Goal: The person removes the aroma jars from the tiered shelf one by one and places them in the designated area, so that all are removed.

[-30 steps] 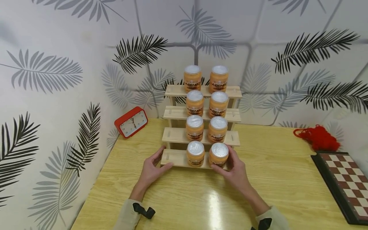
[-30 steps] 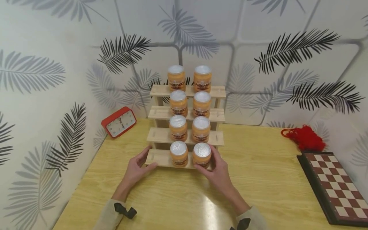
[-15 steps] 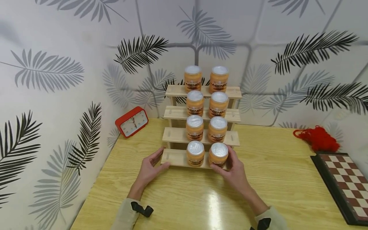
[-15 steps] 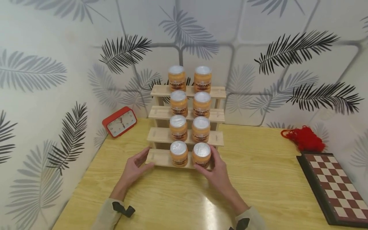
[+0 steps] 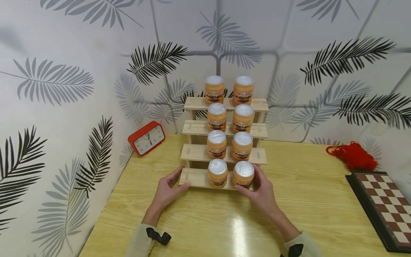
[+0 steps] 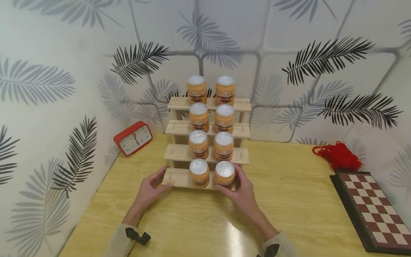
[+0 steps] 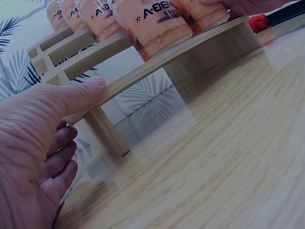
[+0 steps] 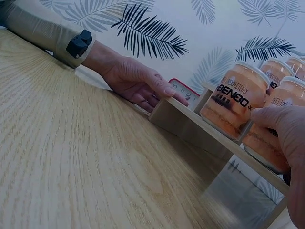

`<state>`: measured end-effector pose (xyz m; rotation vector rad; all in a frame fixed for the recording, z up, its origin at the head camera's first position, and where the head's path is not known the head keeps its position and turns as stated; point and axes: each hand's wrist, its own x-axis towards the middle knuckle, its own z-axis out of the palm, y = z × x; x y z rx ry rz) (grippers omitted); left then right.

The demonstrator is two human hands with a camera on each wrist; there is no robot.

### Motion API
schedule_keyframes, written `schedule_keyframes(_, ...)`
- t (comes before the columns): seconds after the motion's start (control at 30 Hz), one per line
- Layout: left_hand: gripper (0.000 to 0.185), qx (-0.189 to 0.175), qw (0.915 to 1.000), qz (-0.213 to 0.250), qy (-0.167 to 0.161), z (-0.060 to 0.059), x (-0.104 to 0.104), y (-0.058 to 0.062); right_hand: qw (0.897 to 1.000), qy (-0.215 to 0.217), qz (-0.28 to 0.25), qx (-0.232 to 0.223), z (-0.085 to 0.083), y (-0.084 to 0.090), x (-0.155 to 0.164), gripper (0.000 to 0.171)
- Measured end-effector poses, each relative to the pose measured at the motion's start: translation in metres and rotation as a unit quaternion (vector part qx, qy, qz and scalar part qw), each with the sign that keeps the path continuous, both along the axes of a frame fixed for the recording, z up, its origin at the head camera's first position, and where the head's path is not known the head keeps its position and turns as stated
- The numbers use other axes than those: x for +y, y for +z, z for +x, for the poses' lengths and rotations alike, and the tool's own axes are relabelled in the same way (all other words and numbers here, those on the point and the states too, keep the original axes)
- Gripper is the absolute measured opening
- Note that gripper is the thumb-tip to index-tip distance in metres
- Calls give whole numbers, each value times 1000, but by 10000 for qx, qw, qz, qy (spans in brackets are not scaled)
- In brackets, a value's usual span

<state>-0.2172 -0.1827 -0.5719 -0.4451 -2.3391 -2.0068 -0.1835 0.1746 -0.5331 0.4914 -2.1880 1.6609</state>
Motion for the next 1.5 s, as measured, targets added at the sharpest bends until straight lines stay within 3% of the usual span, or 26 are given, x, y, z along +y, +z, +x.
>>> schedule_keyframes(0.17,71,0,10000,-30,19,0,-1,-2,9998,56,-165,-48,0,6,6,83)
schedule_keyframes(0.47,71,-68,10000,4,42,-1,1,0,9996,-211,40,156,4,21,14,85)
schedule_keyframes(0.67,72,-25,10000,6,23,0,2,1,9976,-286,195,602,8,34,21,88)
schedule_keyframes(0.9,72,-42,10000,-23,60,0,2,1,9928,-282,-187,1147,7,51,34,89)
schedule_keyframes(1.1,72,-89,9999,-34,70,0,1,1,9854,-681,-344,1524,6,66,49,90)
schedule_keyframes(1.23,72,-105,9999,-36,70,1,1,1,9816,-954,-352,1614,7,78,57,89)
schedule_keyframes(1.5,71,-90,10000,-16,25,2,0,1,9770,-1081,-697,1698,4,90,69,82)
